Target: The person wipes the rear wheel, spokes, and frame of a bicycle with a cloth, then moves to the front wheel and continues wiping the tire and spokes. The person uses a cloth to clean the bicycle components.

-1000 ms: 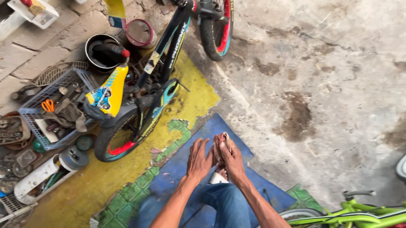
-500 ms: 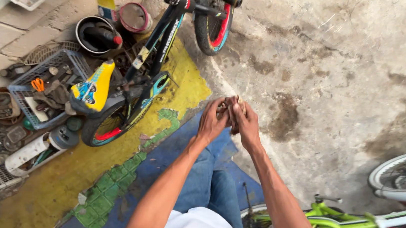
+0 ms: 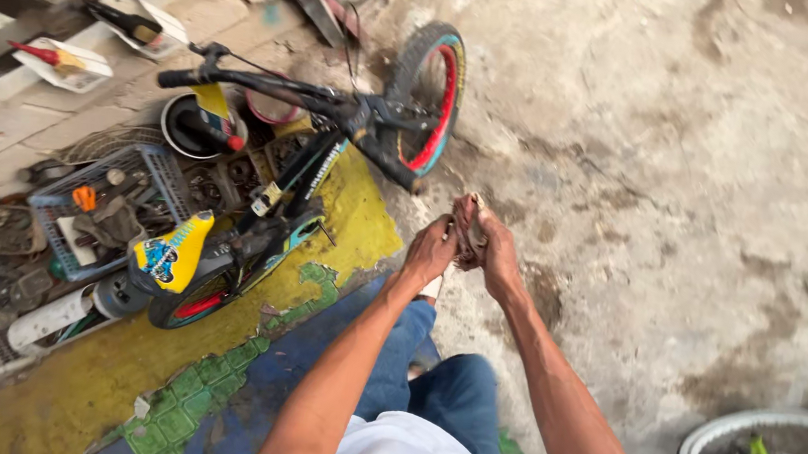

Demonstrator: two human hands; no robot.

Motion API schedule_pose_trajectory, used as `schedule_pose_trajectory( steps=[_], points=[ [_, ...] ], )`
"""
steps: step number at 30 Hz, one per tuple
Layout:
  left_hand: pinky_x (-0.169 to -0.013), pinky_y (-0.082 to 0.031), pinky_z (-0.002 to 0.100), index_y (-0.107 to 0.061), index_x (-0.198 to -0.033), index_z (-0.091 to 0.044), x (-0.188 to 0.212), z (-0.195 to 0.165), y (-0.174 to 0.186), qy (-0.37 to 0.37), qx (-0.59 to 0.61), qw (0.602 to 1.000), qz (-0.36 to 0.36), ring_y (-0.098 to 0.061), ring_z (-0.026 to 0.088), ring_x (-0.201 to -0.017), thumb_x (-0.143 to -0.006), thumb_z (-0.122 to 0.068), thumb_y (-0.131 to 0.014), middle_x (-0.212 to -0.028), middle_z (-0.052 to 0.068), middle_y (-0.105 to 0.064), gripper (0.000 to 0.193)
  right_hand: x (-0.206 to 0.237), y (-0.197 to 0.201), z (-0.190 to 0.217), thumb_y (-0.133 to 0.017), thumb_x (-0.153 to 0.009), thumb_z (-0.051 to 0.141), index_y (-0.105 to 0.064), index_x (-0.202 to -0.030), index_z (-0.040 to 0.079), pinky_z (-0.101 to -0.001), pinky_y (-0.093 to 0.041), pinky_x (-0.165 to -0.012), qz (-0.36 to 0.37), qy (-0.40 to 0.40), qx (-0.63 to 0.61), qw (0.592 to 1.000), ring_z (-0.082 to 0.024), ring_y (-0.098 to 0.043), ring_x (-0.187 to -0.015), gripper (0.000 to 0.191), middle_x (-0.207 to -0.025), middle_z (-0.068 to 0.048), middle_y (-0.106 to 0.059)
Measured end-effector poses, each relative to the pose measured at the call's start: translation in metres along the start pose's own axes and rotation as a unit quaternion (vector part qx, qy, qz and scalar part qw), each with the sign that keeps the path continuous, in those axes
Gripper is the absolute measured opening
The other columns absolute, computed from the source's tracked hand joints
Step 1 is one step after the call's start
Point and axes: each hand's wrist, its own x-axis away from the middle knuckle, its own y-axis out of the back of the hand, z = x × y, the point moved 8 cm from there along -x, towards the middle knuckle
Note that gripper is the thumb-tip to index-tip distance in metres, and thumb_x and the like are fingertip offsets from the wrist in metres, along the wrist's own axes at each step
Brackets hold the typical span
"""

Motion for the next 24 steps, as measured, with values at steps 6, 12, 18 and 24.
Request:
schedule_pose_trajectory(
  steps=[6,12,18,24],
  points=[
    [-0.089,-0.051,0.05,-0.063,-0.121,-0.005,-0.035,-0.036,0.006,0.038,0.014,0.999,-0.033,-0.064,0.046,-0.109,-0.102,-0.036,-0.049,-0.114,0.027,-0.069,0.039,-0.036,0.008,0.041,-0.051,-0.103,0.034,-0.063,-0.121,0.006,-0.033,-0.052,-0.05,0.02,-0.019,0.026,0.999,-0.015,-0.064,-0.068,0.036,-0.09,-0.005,-0.066],
    [-0.089,-0.052,0.048,-0.066,-0.12,-0.007,-0.067,-0.061,0.011,0.052,0.073,0.989,-0.115,-0.065,0.045,-0.109,-0.101,-0.037,-0.053,-0.114,0.024,-0.07,0.038,-0.078,0.011,0.071,-0.049,-0.102,0.027,-0.061,-0.121,0.007,-0.0355,-0.055,-0.052,0.08,-0.063,-0.021,0.995,-0.017,-0.066,-0.068,0.03,-0.091,-0.005,-0.067],
    [-0.082,-0.054,0.049,-0.065,-0.116,-0.007,-0.08,-0.076,-0.016,0.096,0.065,0.979,-0.166,-0.068,0.045,-0.098,-0.101,-0.039,-0.05,-0.111,0.023,-0.07,0.038,-0.103,0.027,0.092,-0.046,-0.103,0.031,-0.06,-0.128,0.012,-0.0343,-0.055,-0.077,0.17,-0.132,0.05,0.975,-0.017,-0.067,-0.092,0.034,-0.11,-0.003,-0.069],
    [-0.084,-0.053,0.049,-0.065,-0.112,-0.005,-0.081,-0.083,-0.038,0.193,0.136,0.946,-0.223,-0.066,0.047,-0.099,-0.101,-0.042,-0.051,-0.107,0.024,-0.07,0.041,-0.114,0.048,0.1,-0.047,-0.107,0.038,-0.059,-0.13,-0.001,-0.0367,-0.055,-0.091,0.177,-0.221,0.038,0.958,-0.021,-0.066,-0.104,0.046,-0.115,-0.009,-0.07]
  ],
)
